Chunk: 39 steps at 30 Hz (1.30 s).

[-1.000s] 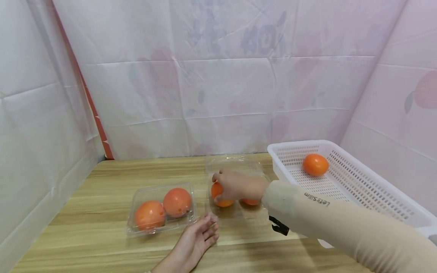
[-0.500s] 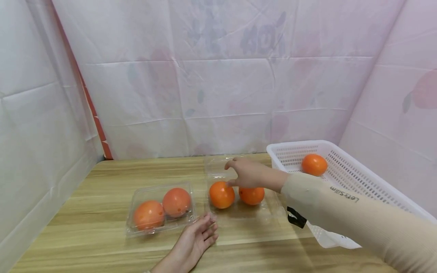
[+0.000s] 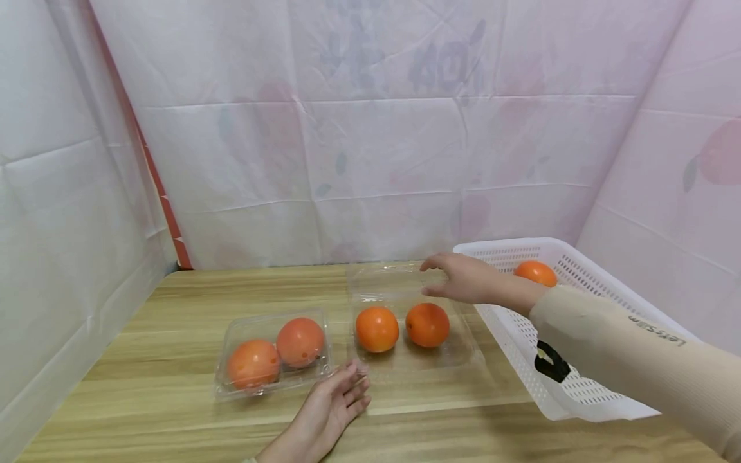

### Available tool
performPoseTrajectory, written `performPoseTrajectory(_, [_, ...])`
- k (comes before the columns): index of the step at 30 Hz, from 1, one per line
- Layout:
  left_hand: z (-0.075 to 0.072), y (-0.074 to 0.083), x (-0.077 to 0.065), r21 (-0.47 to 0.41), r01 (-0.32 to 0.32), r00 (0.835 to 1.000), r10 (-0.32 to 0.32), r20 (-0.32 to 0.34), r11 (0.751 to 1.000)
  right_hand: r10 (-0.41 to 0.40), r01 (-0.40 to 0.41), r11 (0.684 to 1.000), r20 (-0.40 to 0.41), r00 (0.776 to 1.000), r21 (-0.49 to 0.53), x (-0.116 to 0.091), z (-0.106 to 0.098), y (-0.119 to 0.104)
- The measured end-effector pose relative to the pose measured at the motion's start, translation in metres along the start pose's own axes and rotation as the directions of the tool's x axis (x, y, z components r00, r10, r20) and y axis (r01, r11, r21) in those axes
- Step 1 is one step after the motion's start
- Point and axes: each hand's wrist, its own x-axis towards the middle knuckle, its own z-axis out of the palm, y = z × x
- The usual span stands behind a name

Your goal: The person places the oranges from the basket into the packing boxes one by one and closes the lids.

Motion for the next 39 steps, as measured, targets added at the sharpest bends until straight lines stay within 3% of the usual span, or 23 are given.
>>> performPoseTrajectory(8, [0.002,0.0,0.0,-0.011,0.001,1.0,-0.001,-0.015,1.0,-0.03,0.036,0.993,-0.062,0.998,0.109,-0.018,-0.011,0.026])
performPoseTrajectory(14, [0.001,-0.001,-0.001,-0.013,0.006,1.0,-0.006,-0.022,1.0,0.02,-0.004,0.986,-0.095,0.995,0.165,-0.027,-0.018,0.051])
performPoseTrajectory(26, [0.003,-0.002,-0.002,-0.009,0.012,1.0,-0.012,-0.015,1.0,0.059,-0.057,0.998,-0.13,0.99,0.017,-0.041,-0.028,0.108])
performPoseTrajectory(39, [0.001,-0.001,-0.003,-0.003,0.008,1.0,-0.008,-0.021,1.0,0.123,-0.125,0.992,-0.128,0.984,-0.004,-0.047,-0.03,0.146])
